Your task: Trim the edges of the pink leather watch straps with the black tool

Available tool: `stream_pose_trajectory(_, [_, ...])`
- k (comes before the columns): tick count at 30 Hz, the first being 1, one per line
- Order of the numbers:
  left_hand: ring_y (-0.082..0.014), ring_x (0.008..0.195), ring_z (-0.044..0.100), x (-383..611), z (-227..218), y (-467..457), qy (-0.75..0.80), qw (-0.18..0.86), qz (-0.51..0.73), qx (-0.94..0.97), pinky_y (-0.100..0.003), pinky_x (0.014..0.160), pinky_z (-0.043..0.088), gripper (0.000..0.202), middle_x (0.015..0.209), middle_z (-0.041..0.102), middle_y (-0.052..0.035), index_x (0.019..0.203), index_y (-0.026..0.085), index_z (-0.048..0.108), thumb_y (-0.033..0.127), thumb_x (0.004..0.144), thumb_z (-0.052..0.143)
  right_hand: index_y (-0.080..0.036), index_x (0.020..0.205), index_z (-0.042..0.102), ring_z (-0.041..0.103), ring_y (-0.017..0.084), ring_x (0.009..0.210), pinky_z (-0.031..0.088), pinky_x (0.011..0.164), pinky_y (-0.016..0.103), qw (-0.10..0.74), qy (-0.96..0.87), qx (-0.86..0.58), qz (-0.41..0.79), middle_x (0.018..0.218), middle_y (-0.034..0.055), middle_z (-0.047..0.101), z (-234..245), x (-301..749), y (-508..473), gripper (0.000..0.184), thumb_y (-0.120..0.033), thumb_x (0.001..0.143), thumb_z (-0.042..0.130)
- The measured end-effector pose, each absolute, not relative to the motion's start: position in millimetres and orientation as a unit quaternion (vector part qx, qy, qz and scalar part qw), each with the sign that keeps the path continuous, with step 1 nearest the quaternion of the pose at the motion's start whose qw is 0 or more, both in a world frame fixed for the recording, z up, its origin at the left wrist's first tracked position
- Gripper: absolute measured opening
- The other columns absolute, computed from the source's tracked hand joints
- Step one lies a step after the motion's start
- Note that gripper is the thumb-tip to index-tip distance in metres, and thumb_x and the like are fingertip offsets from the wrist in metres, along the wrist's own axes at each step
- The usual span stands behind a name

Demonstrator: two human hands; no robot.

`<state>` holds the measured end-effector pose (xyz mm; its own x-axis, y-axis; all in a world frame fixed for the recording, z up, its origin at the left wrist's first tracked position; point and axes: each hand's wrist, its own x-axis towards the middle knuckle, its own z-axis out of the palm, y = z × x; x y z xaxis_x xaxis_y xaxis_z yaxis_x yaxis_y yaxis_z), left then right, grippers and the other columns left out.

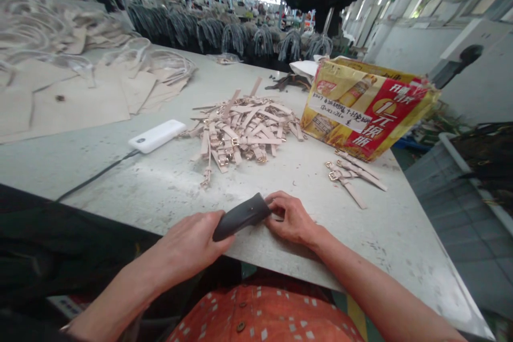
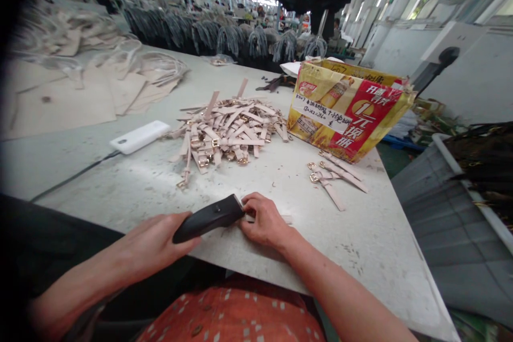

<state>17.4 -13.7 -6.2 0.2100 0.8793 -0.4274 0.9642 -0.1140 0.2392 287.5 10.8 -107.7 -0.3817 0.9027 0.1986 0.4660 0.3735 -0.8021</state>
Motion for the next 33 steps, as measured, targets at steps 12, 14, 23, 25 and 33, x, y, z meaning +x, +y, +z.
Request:
stream_pose_trajectory(12, [-0.0338, 0.096, 0.087, 16, -12, -11, 0.645, 0.269, -0.047, 0.714, -0.036, 0.077, 0.055, 0.027, 0.098, 0.090, -0.0108, 0.097, 0.025, 0.075, 0.049, 0.092, 0.065, -0.023, 0.081, 0.064, 0.068, 0.024, 0.092, 0.050, 0.082, 0.034, 0.227, -0.787, -0.524, 0.233, 0.100, 0.0080, 0.075, -89, 276, 7, 0.017, -0.015, 0.080, 0.078])
stream_pose_trajectory(14, [-0.0331, 0.094, 0.087, 15, -12, -12, 0.640, 0.270, -0.042, 0.718, -0.036, 0.077, 0.055, 0.026, 0.096, 0.090, -0.0100, 0.095, 0.025, 0.075, 0.049, 0.092, 0.065, -0.023, 0.085, 0.071, 0.066, 0.026, 0.088, 0.047, 0.080, 0.036, 0.172, -0.798, -0.545, 0.192, 0.096, 0.0087, 0.075, -83, 275, 6, 0.010, -0.019, 0.082, 0.080])
stream_pose_trajectory(23, [-0.0305, 0.090, 0.085, 15, -10, -13, 0.632, 0.272, -0.024, 0.726, -0.035, 0.075, 0.055, 0.024, 0.088, 0.088, -0.0076, 0.092, 0.026, 0.075, 0.048, 0.092, 0.066, -0.023, 0.092, 0.078, 0.066, 0.025, 0.086, 0.045, 0.077, 0.035, 0.179, -0.792, -0.553, 0.185, 0.095, 0.0084, 0.078, -86, 285, -2, 0.011, -0.016, 0.084, 0.081])
stream_pose_trajectory(25, [-0.0310, 0.090, 0.085, 15, -10, -13, 0.631, 0.270, -0.024, 0.727, -0.036, 0.076, 0.056, 0.025, 0.090, 0.089, -0.0089, 0.094, 0.025, 0.076, 0.048, 0.092, 0.065, -0.023, 0.091, 0.078, 0.065, 0.023, 0.085, 0.046, 0.078, 0.034, 0.209, -0.780, -0.552, 0.207, 0.093, 0.0062, 0.076, -91, 292, -6, 0.011, -0.015, 0.084, 0.080])
stream_pose_trajectory(33, [-0.0326, 0.092, 0.085, 2, -11, -11, 0.624, 0.251, -0.036, 0.739, -0.037, 0.079, 0.057, 0.032, 0.098, 0.090, -0.0110, 0.098, 0.025, 0.078, 0.053, 0.088, 0.067, -0.021, 0.096, 0.080, 0.065, 0.022, 0.086, 0.050, 0.082, 0.034, 0.313, -0.763, -0.521, 0.221, 0.095, 0.0048, 0.073, -114, 303, -16, 0.016, -0.012, 0.083, 0.080])
